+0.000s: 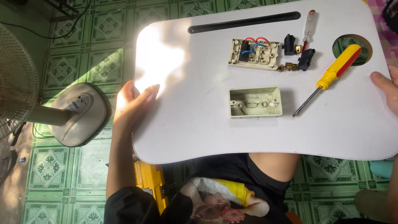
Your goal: The person uses a screwdriver to tighten wires inside a disassembled electrical socket. They then retrieve a red wire from a toolbox, strip its end with pliers, and insert it into a terminal block.
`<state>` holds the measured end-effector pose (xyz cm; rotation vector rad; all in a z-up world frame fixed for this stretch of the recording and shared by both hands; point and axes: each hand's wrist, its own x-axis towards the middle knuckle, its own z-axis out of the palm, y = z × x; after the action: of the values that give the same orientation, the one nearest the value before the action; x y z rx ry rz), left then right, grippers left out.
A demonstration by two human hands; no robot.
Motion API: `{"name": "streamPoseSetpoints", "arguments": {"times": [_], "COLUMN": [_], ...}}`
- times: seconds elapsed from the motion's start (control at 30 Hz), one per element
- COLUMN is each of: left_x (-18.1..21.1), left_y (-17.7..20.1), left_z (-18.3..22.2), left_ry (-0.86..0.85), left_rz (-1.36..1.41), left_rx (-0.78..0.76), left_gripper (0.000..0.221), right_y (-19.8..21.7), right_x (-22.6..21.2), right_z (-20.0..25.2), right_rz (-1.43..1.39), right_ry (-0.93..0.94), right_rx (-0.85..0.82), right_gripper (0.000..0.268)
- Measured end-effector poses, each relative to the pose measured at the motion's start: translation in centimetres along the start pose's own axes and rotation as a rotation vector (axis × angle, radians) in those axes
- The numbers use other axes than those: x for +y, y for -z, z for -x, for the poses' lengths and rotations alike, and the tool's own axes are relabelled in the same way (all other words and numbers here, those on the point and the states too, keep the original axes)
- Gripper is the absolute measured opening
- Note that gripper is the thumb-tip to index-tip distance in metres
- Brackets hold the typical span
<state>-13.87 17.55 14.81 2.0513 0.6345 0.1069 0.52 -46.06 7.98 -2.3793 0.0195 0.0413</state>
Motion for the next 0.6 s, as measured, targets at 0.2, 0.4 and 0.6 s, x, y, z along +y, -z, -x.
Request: {"name": "streamPoseSetpoints", "arguments": {"times": [0.2,0.4,0.6], "left_x": [2.7,2.4,-2.4], "left_y": [1.2,-0.4,-1.9], "left_z": [1.4,1.3,0.5], "left_ry": [-0.004,0.099,0.08], "left_rz": [0.13,0.107,0.179], "left_rx": [0.003,0.038,0.026], "left_gripper": [0.033,0.039,0.049], "right_y": [-1.1,-1.4,-0.9], "right_x": [-3.9,-2.3,-4.8], "right_z": [1.4,2.2,4.5], "right_rz": [-0.119,0.046,-0.324], "right_ry": [0.09,-0.04,0.095], "right_rx": [-0.015,0.068,-0.129], "right_gripper": [0.032,0.042,0.047]}}
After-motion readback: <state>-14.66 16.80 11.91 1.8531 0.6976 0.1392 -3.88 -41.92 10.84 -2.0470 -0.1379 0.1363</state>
